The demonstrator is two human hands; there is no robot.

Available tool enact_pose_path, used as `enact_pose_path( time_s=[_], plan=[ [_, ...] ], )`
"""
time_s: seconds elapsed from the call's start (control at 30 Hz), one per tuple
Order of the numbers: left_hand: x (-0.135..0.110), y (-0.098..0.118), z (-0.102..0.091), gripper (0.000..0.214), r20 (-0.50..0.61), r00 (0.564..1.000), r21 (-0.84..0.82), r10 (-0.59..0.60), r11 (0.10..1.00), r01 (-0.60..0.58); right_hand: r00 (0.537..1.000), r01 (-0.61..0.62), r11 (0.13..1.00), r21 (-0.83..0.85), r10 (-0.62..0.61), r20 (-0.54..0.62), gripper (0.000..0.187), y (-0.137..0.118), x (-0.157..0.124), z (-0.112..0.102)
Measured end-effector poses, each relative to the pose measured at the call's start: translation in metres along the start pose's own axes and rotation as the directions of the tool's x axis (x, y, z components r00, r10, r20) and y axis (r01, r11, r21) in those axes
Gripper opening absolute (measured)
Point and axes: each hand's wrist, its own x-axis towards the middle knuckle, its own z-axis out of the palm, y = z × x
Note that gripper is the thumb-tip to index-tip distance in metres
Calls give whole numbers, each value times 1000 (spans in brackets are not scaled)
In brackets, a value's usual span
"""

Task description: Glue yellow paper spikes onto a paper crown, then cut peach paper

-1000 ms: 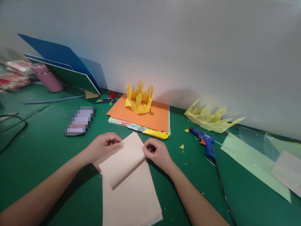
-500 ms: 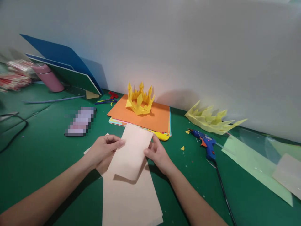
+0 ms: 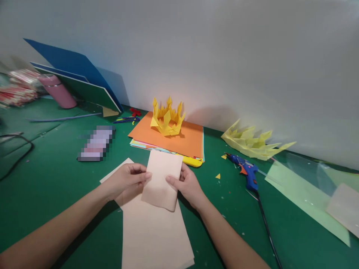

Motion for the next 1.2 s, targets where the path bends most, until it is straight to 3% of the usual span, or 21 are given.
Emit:
enact_pose_path(
  time_s=[0.2, 0.8, 1.2],
  plan=[
    [0, 3, -3, 21, 6, 999, -12, -39, 999, 39, 1000, -23, 1000, 11, 23, -4, 53, -1, 0, -1],
    [1, -2, -2, 31, 19, 997, 7, -68, 998, 68, 991, -80, 996, 33, 83, -104, 39, -6, -2, 4],
    [2, 4, -6, 20, 34, 993, -87, -109, 990, 111, 988, -102, 990, 99, 112, -106, 37, -4, -1, 2]
  ],
)
